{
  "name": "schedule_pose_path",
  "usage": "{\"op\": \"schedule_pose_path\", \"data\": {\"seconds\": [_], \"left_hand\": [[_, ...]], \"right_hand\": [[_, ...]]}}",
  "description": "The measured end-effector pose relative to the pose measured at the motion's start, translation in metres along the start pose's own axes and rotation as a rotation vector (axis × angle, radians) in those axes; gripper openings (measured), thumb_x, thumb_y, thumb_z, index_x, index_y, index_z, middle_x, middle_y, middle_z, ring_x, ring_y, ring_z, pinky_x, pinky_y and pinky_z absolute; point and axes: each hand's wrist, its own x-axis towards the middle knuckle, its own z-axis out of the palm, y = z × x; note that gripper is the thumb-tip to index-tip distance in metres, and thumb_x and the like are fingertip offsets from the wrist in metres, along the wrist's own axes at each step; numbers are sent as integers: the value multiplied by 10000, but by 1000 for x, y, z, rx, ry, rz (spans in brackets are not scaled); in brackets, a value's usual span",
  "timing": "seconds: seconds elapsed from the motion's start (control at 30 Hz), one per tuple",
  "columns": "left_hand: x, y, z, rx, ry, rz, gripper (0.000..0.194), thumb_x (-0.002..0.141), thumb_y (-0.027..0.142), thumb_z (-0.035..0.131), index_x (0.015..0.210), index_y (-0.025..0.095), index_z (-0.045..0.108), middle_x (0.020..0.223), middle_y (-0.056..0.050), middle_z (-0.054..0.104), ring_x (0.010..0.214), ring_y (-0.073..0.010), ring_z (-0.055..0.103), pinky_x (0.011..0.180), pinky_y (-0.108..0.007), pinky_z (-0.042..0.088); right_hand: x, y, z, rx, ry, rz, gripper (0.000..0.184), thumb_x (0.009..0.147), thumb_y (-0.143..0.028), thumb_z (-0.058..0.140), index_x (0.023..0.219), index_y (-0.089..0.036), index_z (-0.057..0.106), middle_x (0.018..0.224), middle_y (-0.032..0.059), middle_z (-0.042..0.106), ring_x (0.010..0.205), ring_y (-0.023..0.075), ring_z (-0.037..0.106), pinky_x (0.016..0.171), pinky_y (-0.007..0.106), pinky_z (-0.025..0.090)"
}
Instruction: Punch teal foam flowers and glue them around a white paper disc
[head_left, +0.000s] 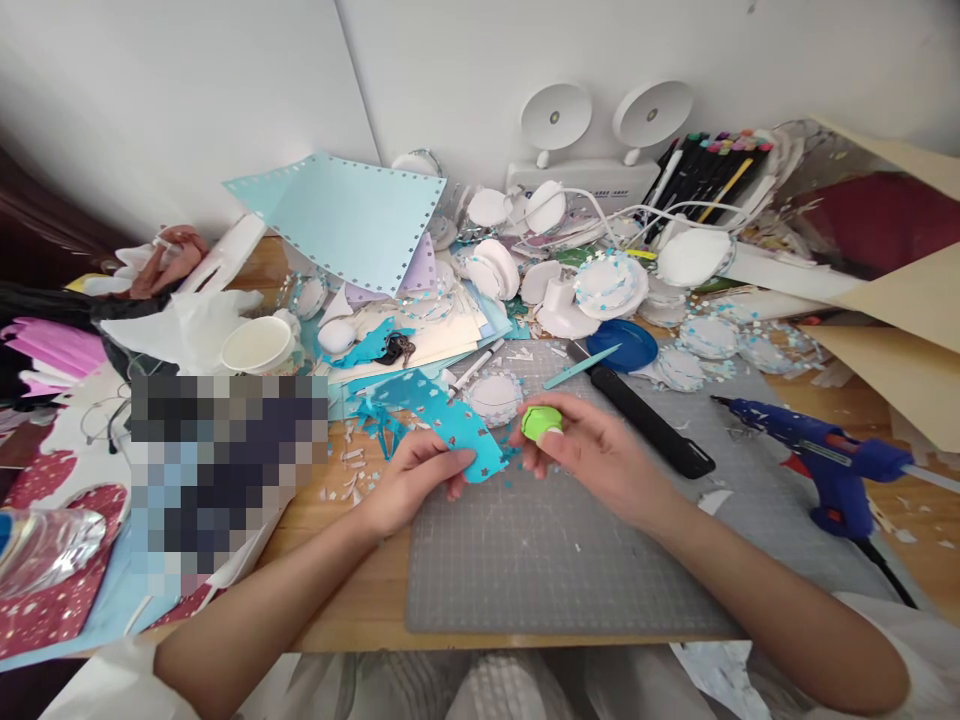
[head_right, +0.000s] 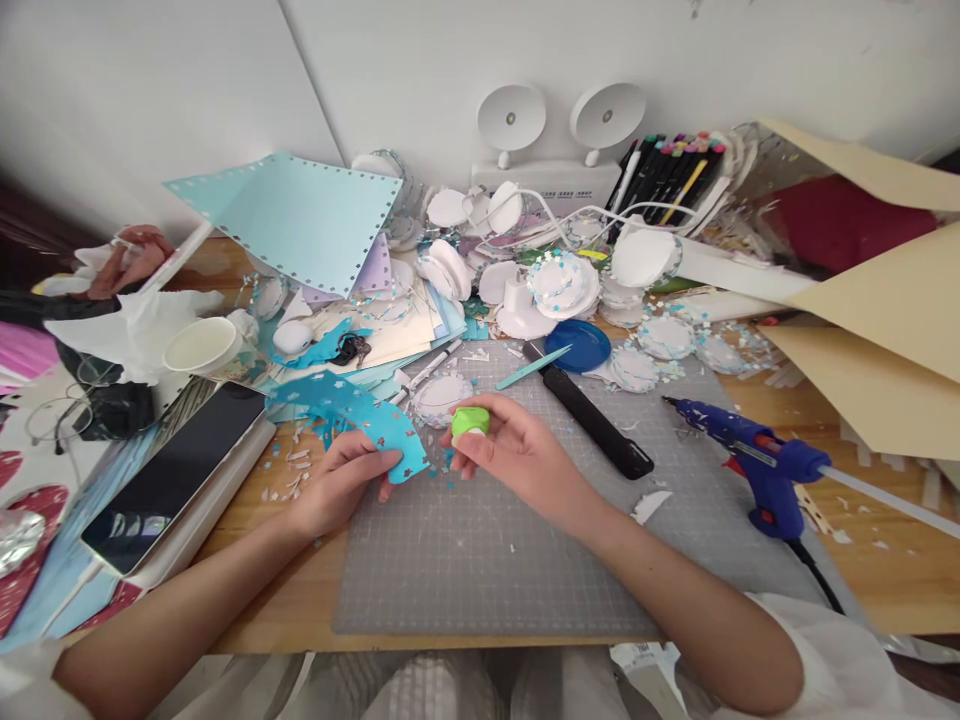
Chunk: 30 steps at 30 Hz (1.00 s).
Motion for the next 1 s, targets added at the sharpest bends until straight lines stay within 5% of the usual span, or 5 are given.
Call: {"op": "schedule_pose_path", "data": {"seconds": [0.1, 0.27, 1.0], "left_hand": [[-1, 3, 1, 110, -62, 43, 420, 827, 420, 594, 527, 131, 538, 478, 6, 498, 461, -85, 425, 483, -209, 336], [-4, 6, 3, 253, -129, 118, 366, 862, 368, 561, 585, 128, 555, 526, 9, 486, 500, -90, 417, 487, -204, 324], [-4, 6, 3, 300, -165, 122, 360, 831, 391, 552, 598, 120, 519, 580, 5, 436, 568, -99, 377, 512, -202, 312]], "right_hand": [[-2, -1, 2, -149, 50, -4, 349, 775, -456, 660, 979, -200, 538, 811, 31, 598, 645, 124, 559, 564, 255, 477], [-6, 3, 6, -348, -46, -30, 328, 757, -496, 657, 893, -209, 577, 760, 10, 555, 676, 129, 528, 594, 238, 468], [-1, 11, 12, -35, -146, 191, 459, 623, -515, 766, 867, -196, 543, 731, -23, 537, 659, 103, 512, 609, 226, 461]]}}
